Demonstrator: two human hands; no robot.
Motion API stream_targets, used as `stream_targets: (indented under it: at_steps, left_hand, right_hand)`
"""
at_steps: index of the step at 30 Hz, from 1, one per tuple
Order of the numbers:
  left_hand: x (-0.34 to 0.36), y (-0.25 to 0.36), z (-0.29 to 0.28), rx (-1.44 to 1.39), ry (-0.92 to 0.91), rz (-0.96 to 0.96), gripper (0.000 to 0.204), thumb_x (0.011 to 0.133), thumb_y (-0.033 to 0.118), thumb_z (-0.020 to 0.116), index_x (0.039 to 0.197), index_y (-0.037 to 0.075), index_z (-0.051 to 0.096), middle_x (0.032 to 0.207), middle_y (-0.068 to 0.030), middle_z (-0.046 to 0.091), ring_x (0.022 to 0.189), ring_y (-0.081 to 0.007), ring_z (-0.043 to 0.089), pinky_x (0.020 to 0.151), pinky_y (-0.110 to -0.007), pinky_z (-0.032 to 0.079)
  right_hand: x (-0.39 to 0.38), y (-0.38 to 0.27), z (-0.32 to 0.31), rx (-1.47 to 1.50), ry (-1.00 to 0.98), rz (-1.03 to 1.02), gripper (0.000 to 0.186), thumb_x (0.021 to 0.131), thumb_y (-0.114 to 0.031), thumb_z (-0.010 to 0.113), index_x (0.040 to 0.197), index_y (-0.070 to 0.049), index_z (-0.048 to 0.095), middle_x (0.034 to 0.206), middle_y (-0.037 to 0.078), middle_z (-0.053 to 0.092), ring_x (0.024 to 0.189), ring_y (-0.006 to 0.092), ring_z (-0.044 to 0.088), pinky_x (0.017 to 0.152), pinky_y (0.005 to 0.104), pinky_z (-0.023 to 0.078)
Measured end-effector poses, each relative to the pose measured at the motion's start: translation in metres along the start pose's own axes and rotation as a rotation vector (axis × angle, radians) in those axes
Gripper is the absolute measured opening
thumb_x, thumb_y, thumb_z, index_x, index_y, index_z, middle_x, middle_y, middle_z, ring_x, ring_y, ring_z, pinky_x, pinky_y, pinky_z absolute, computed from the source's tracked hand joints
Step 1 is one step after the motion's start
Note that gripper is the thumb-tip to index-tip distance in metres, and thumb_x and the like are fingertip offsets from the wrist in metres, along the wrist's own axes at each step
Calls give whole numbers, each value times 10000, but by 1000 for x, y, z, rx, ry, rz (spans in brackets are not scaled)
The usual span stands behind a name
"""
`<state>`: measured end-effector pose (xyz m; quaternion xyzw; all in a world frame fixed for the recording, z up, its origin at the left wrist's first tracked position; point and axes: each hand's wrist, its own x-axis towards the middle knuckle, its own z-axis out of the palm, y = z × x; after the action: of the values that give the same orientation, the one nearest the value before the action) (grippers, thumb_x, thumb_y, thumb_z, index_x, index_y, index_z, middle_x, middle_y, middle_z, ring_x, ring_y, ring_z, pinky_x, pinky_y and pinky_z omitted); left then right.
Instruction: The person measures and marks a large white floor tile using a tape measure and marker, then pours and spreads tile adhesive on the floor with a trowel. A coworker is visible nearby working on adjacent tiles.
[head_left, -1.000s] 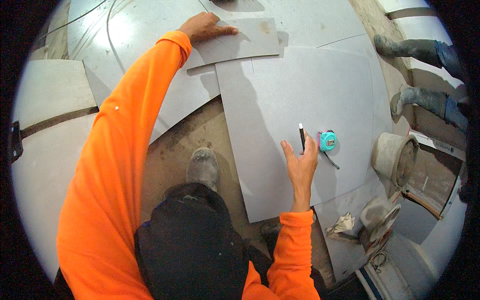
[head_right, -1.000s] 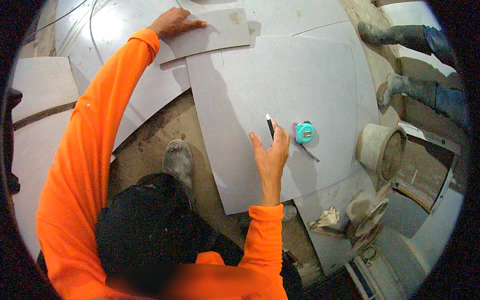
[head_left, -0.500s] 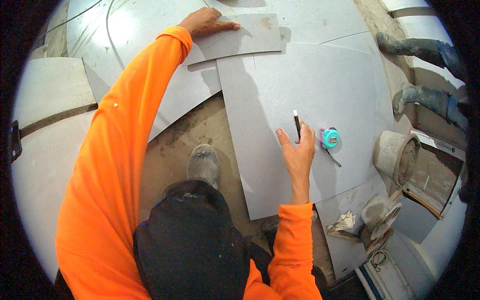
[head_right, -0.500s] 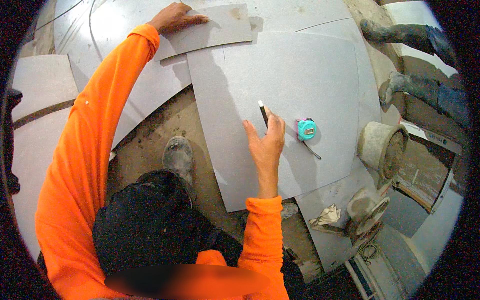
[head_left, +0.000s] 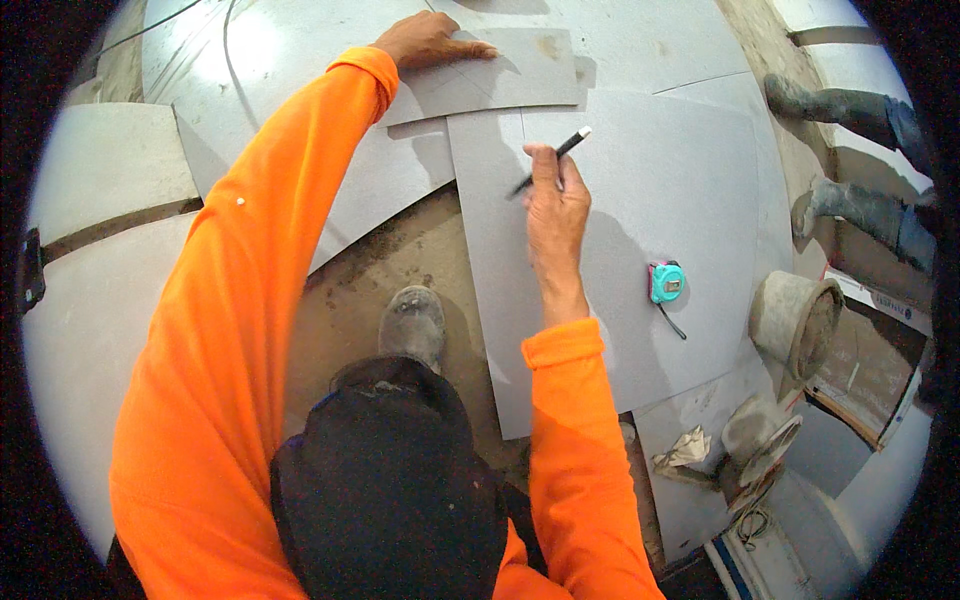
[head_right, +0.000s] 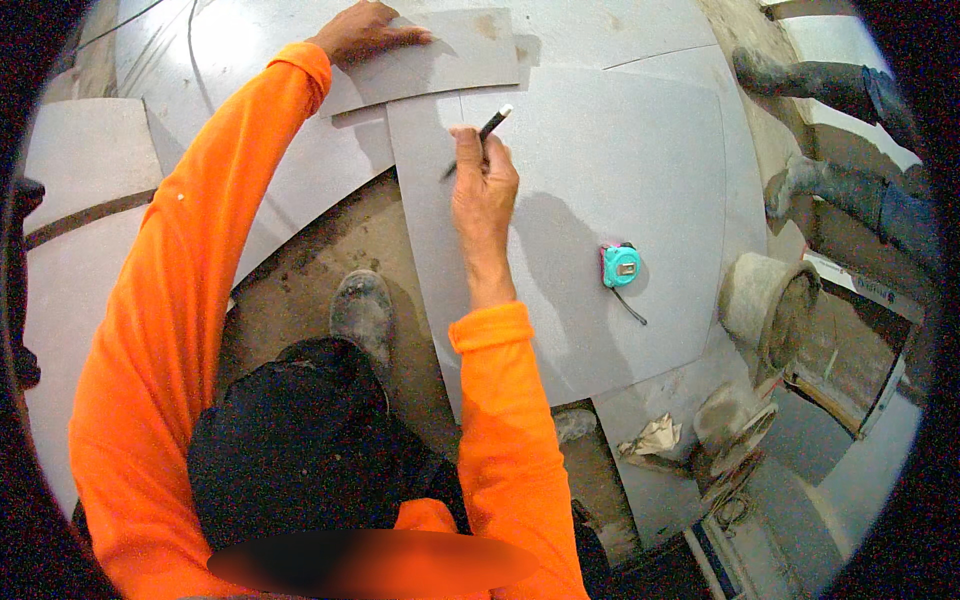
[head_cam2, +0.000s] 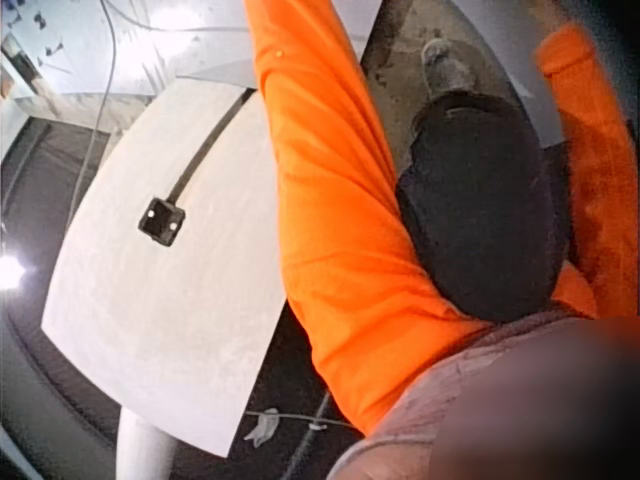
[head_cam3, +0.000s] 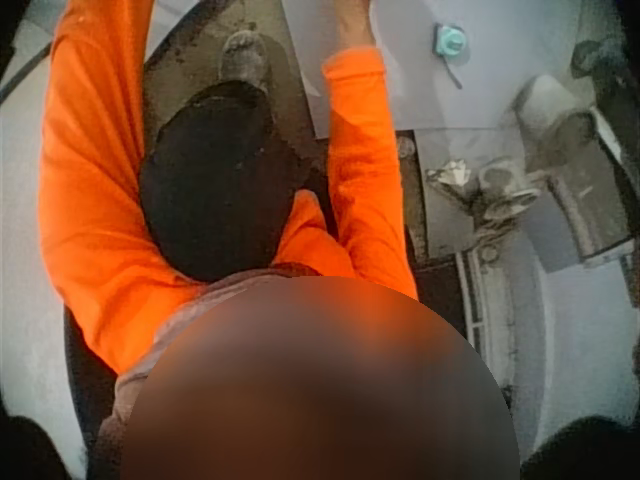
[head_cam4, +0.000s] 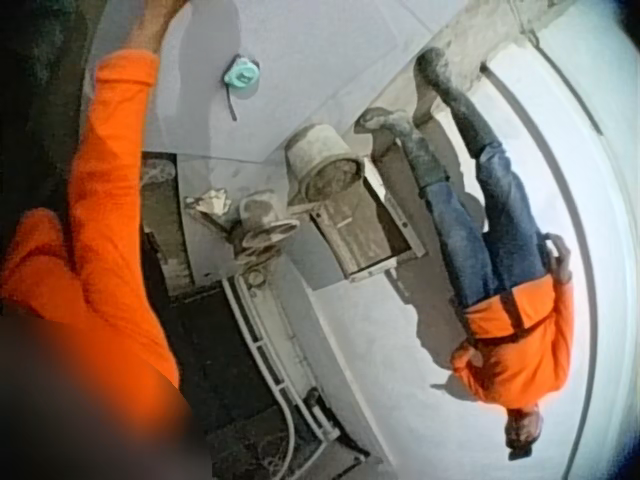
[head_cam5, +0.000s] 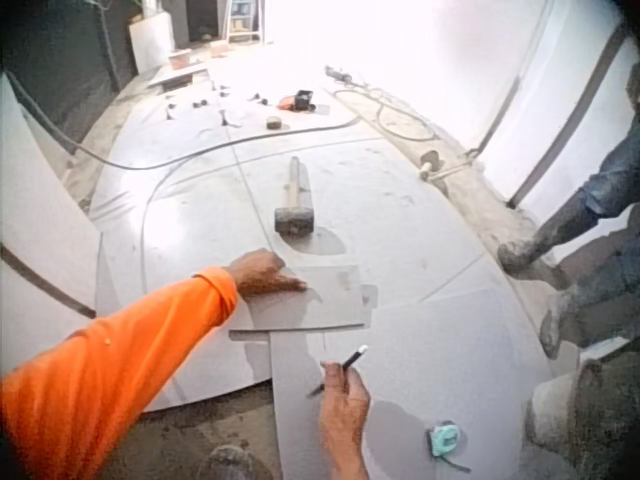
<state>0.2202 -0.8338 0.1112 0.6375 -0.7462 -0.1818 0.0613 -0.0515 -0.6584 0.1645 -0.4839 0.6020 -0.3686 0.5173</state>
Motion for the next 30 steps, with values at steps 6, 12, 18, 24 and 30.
stream_targets:
  at_steps: [6,12,18,24,30]
  left_hand:
    - [-3,1,-1,-53,-24,-35,1060,724,955,556,931,-61,781,878,-264,737,804,-387,747,740,-443,593]
    - [-3,1,1,-61,-4,-55,1048,717,957,560,929,-44,787,862,-251,739,794,-362,750,726,-429,591]
    - [0,-2,2,-40,23,-42,1065,695,977,551,885,-44,785,836,-247,733,773,-353,741,708,-434,582]
    - [0,1,-2,-18,-34,-83,1070,692,979,550,867,-51,778,868,-253,735,822,-367,742,741,-449,580]
    - [-4,2,-4,-54,-7,-66,1052,723,955,556,899,-58,779,901,-262,736,857,-374,743,772,-453,582]
  right_hand:
    - [22,3,46,167,-21,-76,190,968,-169,715,1067,-8,720,853,56,731,790,102,671,737,267,544]
    - [27,3,54,20,-102,-89,227,982,-111,692,1161,29,704,1008,130,761,936,167,734,857,295,589]
    - [31,-1,59,1,-82,-56,222,985,-117,687,1154,24,715,994,125,768,925,177,744,852,297,592]
    - [31,-4,59,-34,-107,-97,232,974,-139,706,1154,7,723,986,112,771,903,162,740,841,290,586]
    - [24,-6,58,-42,-102,-92,237,971,-132,706,1154,18,720,985,112,769,903,161,735,847,284,579]
